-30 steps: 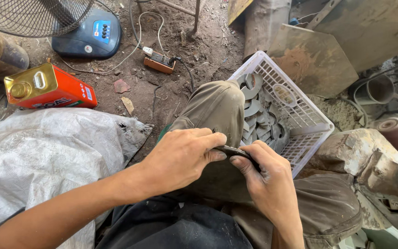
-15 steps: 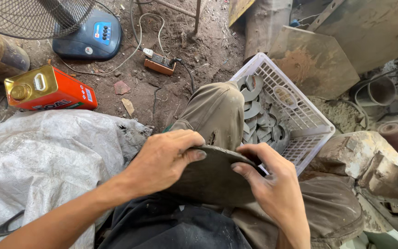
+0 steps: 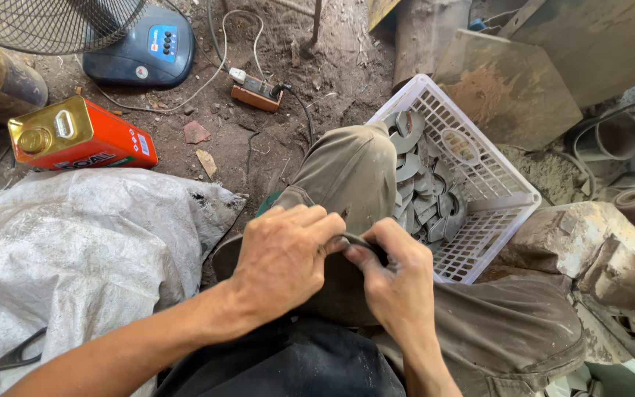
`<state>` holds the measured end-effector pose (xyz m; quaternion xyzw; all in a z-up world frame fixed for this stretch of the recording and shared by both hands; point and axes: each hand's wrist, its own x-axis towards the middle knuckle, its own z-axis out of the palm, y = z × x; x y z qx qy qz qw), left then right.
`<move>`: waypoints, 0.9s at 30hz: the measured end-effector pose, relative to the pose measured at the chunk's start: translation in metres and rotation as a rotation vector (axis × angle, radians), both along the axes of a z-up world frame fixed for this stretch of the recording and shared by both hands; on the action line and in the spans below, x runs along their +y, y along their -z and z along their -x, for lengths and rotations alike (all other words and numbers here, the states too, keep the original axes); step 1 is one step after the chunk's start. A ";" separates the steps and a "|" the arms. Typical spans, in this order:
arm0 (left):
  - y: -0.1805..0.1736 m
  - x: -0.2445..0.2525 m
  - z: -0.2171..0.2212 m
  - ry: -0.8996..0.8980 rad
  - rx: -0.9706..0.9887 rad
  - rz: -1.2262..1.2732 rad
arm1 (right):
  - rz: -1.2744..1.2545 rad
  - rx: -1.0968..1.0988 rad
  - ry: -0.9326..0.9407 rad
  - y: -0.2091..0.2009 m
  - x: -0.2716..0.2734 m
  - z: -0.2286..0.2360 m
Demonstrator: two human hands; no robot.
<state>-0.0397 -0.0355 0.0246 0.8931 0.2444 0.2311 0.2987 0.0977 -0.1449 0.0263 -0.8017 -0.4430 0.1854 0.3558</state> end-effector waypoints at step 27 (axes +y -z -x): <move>0.015 0.008 0.007 0.095 -0.100 0.161 | 0.055 -0.040 -0.215 -0.027 0.009 -0.013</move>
